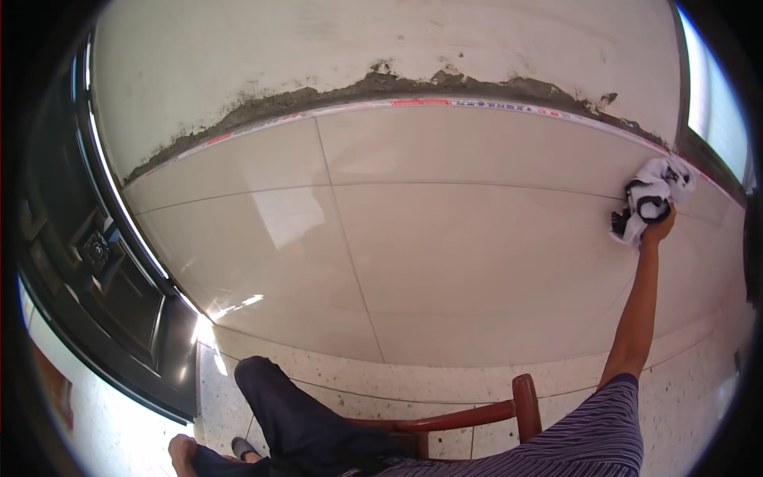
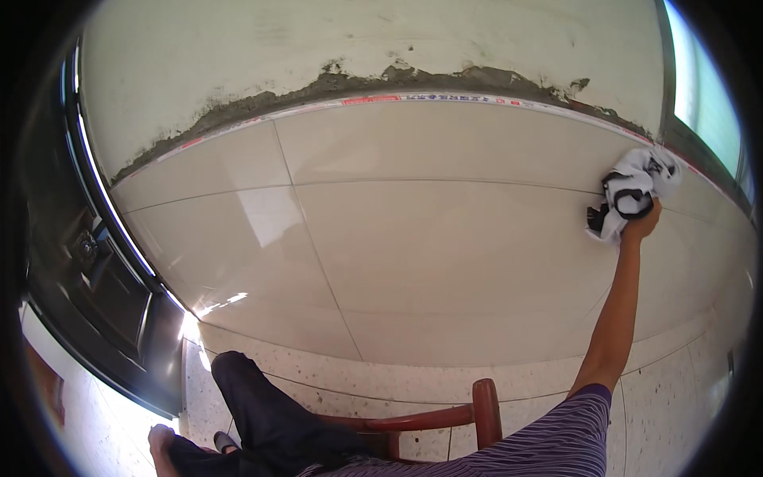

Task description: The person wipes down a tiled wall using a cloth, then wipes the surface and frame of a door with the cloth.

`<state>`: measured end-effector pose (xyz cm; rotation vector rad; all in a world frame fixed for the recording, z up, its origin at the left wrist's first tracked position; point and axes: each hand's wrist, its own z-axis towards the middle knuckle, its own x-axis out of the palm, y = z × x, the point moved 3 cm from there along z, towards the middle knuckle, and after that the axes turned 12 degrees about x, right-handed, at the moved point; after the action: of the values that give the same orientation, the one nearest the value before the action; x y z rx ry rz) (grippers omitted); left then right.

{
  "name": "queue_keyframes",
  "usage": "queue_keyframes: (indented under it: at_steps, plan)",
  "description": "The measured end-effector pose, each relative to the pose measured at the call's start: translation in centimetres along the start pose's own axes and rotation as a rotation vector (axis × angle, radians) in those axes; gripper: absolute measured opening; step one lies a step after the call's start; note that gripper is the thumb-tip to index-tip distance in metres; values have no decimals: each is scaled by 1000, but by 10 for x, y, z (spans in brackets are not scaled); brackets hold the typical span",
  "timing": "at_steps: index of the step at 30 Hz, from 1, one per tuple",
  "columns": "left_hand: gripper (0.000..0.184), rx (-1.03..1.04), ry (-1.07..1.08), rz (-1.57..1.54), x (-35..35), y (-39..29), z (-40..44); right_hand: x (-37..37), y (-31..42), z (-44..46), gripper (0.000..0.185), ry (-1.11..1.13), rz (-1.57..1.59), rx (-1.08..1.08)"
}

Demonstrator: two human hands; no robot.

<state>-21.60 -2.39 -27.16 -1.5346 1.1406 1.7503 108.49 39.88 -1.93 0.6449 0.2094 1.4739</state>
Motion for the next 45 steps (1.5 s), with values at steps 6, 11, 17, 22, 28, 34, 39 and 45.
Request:
queue_keyframes:
  at_steps: [6,11,17,22,28,34,39,45]
  plan:
    - [28,-115,119,-24,-10,-15,4,0,34,-30,36,168,107,94]
    - [28,-124,86,-61,-16,-23,7,-55,238,-94,39,177,157,-170]
    - [29,-25,88,-39,-11,-22,8,-65,339,-181,49,486,11,-174]
    - [31,-138,78,-128,-39,-39,-8,-78,415,-237,52,571,114,-663]
    - [32,-151,71,-113,-45,-44,-20,-63,504,-186,45,394,268,-514]
    - [32,-188,64,-126,-45,-40,-20,-52,567,-232,36,417,325,-719]
    - [31,-238,86,-178,-49,-39,-24,-63,579,-363,18,534,733,-1050]
    - [33,-169,112,-130,-54,-37,-26,-42,621,-345,20,551,671,-1061]
